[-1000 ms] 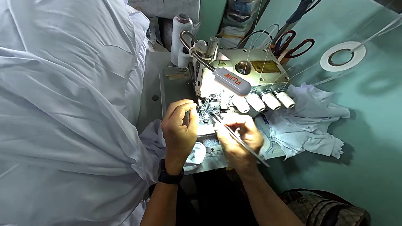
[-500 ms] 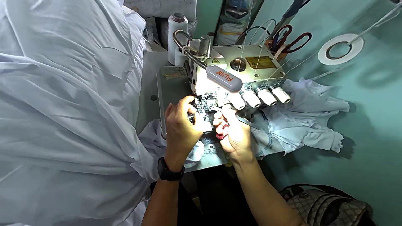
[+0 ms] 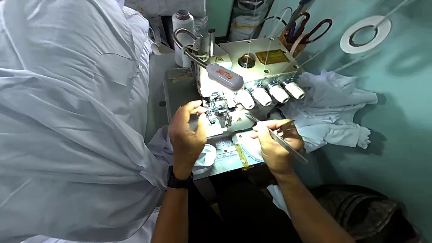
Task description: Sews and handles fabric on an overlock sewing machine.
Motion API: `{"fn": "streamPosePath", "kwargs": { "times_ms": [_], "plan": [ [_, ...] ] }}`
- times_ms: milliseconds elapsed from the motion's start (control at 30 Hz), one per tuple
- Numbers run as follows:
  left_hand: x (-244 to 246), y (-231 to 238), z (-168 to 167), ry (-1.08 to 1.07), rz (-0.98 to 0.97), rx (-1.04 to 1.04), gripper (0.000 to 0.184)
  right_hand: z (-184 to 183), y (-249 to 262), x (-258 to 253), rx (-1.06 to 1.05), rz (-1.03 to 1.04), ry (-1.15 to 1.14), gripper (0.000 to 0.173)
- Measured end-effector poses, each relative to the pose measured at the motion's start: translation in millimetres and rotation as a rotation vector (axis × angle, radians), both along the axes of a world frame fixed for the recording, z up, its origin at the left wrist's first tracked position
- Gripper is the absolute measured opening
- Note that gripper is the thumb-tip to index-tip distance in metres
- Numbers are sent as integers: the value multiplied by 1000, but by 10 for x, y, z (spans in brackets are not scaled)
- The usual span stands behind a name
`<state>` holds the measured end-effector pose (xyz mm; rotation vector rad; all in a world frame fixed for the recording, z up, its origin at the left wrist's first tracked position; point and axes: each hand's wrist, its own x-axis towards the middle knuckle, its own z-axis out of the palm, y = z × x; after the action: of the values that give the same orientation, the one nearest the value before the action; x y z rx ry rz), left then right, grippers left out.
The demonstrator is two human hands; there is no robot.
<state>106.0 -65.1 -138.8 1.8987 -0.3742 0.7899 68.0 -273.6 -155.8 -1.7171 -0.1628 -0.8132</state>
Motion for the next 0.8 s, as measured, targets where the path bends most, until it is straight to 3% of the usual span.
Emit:
{"fn": "streamPosePath", "kwargs": {
  "times_ms": [100,200,333,600,800],
  "plan": [
    [-231,5,-78,-38,-91,-43,22,-86,-273,-226,-599,-88,58,12],
    [-738,-241,-328,182,-355,39,17,-315,-317,-497,-833,-169,268,16],
    [-1282,-718,-695,537,-680,36,22,-510,-254,-700,-868,-216,534,27],
    [-1239,-769,-965,594,-448,71,13,-404,-229,-602,-824,-101,811,27],
    [-1260,-955,-1093,573,-382,172,19,-418,-361,-521,-685,0,800,23]
  ]
}}
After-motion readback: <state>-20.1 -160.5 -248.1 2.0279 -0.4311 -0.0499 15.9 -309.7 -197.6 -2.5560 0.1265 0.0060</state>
